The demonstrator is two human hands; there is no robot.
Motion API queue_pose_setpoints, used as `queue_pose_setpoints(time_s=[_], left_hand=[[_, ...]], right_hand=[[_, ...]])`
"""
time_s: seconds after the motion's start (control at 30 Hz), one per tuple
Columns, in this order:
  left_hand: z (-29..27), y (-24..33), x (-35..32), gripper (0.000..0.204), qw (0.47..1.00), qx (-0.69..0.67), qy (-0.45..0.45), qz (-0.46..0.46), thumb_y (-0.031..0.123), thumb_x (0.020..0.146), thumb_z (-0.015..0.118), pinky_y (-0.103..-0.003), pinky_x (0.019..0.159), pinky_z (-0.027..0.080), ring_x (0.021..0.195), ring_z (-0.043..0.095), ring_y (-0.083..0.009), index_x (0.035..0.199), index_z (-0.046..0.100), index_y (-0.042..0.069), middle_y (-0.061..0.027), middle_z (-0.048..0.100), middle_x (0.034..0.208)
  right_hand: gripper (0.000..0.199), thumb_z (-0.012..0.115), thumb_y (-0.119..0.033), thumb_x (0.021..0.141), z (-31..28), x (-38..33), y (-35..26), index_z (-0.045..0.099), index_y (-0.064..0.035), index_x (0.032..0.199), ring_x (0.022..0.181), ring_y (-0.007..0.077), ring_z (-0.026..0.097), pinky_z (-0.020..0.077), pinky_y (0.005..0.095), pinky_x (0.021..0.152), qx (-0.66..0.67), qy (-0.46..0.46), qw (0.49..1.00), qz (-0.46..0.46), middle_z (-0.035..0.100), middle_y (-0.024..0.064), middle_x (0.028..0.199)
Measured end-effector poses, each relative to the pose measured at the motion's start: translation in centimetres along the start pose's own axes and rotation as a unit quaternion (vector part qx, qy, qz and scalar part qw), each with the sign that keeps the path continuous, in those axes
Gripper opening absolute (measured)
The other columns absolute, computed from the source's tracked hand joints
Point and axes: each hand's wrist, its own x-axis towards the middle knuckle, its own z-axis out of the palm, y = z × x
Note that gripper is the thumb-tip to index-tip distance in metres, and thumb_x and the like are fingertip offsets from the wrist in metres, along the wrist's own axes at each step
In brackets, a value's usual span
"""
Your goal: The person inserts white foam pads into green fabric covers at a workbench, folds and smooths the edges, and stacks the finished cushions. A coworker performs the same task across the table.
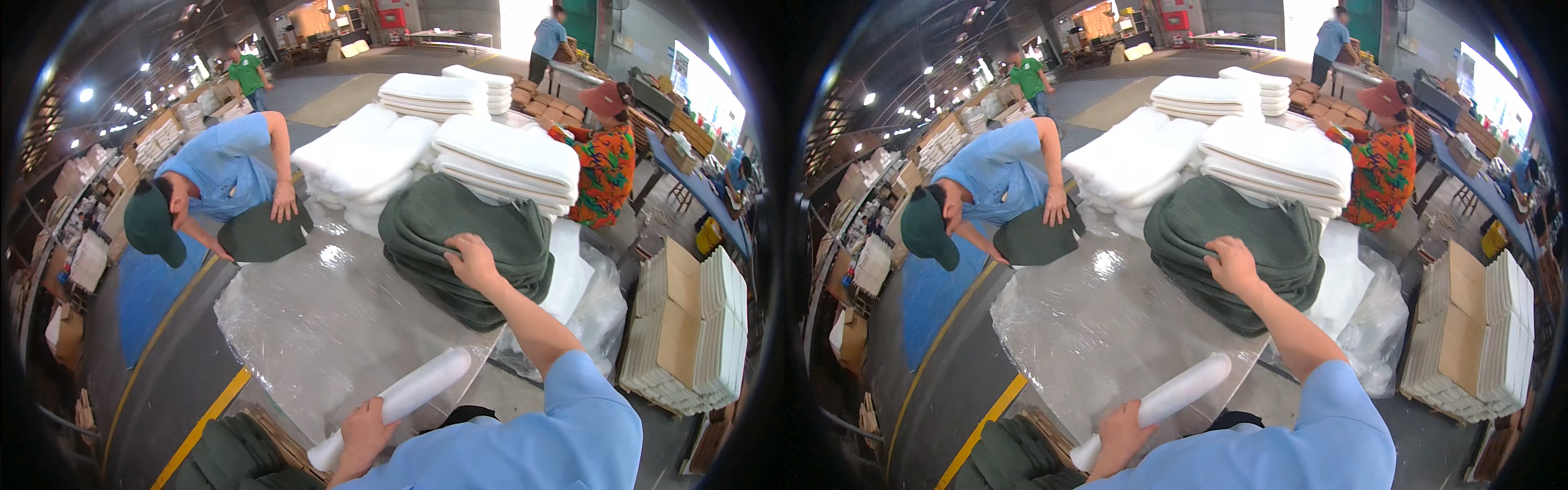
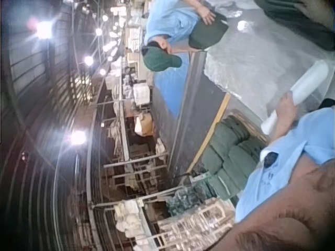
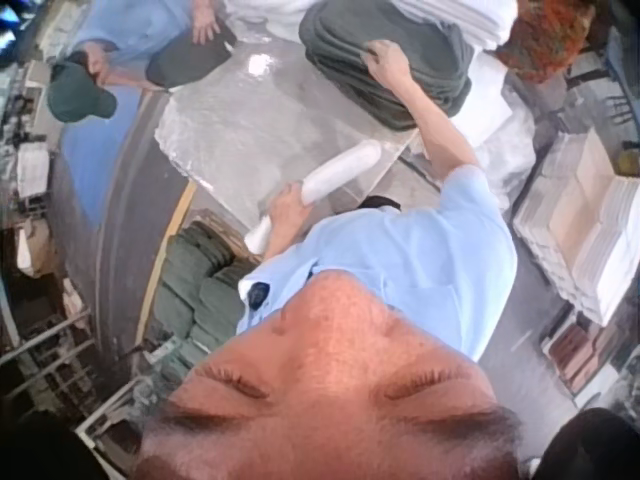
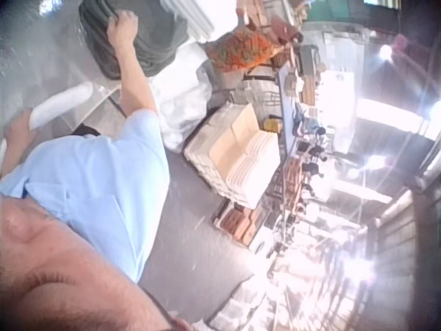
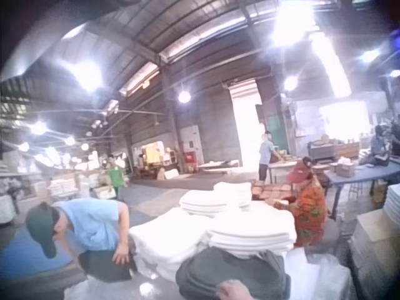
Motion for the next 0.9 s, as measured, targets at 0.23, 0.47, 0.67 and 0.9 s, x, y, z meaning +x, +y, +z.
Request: queue_pose_setpoints(time_s=[0.23,0.47,0.67,0.9], left_hand=[[0.4,-0.7,-0.3,0.052,1.0,0.003,0.031,-0.004,0.028,0.076,0.083,-0.051,0.081,0.058,0.094,0.073,-0.038,0.123,0.067,0.012,-0.0148,0.075,0.102],[-0.1,-0.1,0.6,0.054,1.0,0.015,-0.005,0.002,0.027,0.077,0.081,-0.049,0.086,0.058,0.101,0.072,-0.0364,0.127,0.066,0.013,-0.0135,0.075,0.109],[0.3,-0.6,-0.7,0.075,0.994,-0.095,-0.051,0.027,0.034,0.081,0.084,-0.049,0.1,0.054,0.123,0.064,-0.0386,0.146,0.055,0.011,-0.0197,0.065,0.137],[1.0,-6.9,3.1,0.094,0.886,-0.394,0.136,-0.202,0.026,0.086,0.088,-0.044,0.114,0.045,0.133,0.057,-0.034,0.162,0.036,0.006,-0.0222,0.054,0.152]], right_hand=[[0.024,0.067,-0.027,0.098,5.5,5.8,2.6,0.078,-0.0063,0.104,0.114,0.038,0.066,0.0561,0.0485,0.094,-0.172,-0.136,0.974,0.054,0.072,0.0135,0.115],[0.016,0.064,-0.014,0.095,1.9,6.9,2.4,0.077,-0.0067,0.1,0.099,0.0351,0.069,0.057,0.0463,0.087,-0.097,-0.053,0.992,-0.059,0.074,0.0106,0.109],[0.019,0.072,-0.007,0.085,1.3,-1.5,-6.1,0.073,-0.0076,0.104,0.095,0.0297,0.07,0.0575,0.0412,0.084,0.077,-0.121,0.95,-0.276,0.073,0.0069,0.113],[0.023,0.074,0.002,0.086,-0.8,-3.9,-14.0,0.073,-0.004,0.109,0.093,0.0324,0.071,0.0591,0.0405,0.08,0.274,-0.137,0.915,-0.263,0.074,0.0113,0.113]])
